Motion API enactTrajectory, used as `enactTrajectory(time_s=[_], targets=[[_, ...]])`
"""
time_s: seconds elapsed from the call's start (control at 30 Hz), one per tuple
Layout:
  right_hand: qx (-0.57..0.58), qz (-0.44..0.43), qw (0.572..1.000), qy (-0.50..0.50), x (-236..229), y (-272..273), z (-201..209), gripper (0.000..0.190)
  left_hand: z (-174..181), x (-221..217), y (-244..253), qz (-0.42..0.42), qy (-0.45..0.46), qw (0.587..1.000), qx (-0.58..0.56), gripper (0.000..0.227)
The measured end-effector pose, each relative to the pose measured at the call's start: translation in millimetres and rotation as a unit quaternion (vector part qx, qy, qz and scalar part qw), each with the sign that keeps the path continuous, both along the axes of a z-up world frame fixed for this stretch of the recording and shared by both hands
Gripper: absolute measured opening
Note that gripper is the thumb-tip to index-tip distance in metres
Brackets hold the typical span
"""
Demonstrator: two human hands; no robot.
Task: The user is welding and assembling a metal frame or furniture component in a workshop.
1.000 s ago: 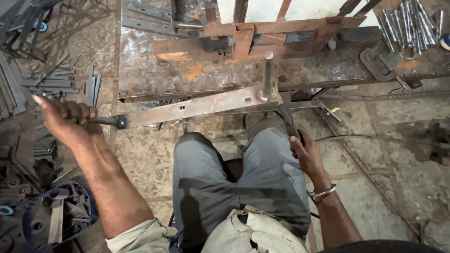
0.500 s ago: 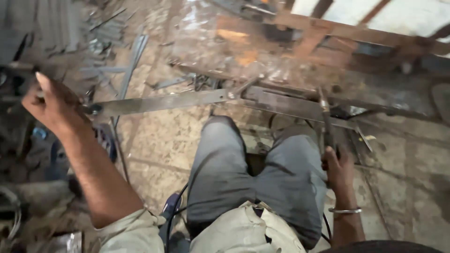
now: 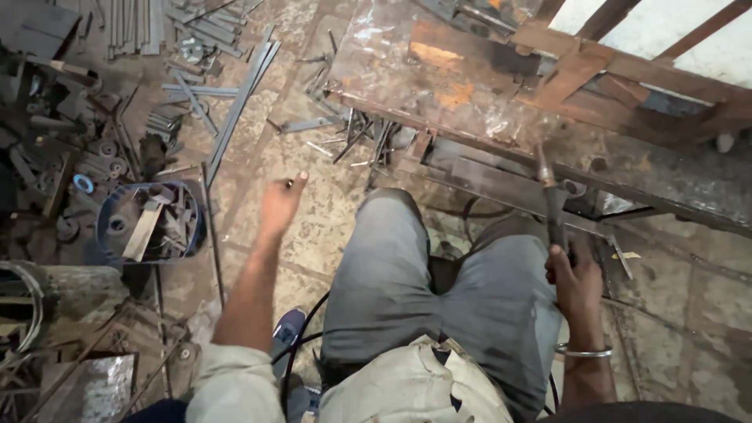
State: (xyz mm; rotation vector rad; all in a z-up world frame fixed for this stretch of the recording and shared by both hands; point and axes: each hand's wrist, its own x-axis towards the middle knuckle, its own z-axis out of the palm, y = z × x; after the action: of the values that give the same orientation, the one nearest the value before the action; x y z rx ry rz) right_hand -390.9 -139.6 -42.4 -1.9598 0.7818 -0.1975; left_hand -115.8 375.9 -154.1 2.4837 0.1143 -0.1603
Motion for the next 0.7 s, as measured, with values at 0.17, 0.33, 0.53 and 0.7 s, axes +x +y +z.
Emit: enactTrajectory(time_s=[0.17,0.33,0.53,0.7], targets=[[-0.044,0.023,0.999,0.020,1,3,6,0.034,-88,39,-40,0.154,-0.034,0.981,-0.109,0.069],[-0.059,0.023,0.997,0.036,5,8,13,0.044,-169,126,-70,0.290,-0.050,0.798,-0.526,0.073],[-0.065,0.027,0.995,0.067,1,5,3,0.048,15,171,-73,0.219,-0.092,0.744,-0.625,0.100],[-0.110,0.047,0.989,0.092,6,7,-23,0.050,98,198,-137,0.114,-0.316,0.878,-0.340,0.065]])
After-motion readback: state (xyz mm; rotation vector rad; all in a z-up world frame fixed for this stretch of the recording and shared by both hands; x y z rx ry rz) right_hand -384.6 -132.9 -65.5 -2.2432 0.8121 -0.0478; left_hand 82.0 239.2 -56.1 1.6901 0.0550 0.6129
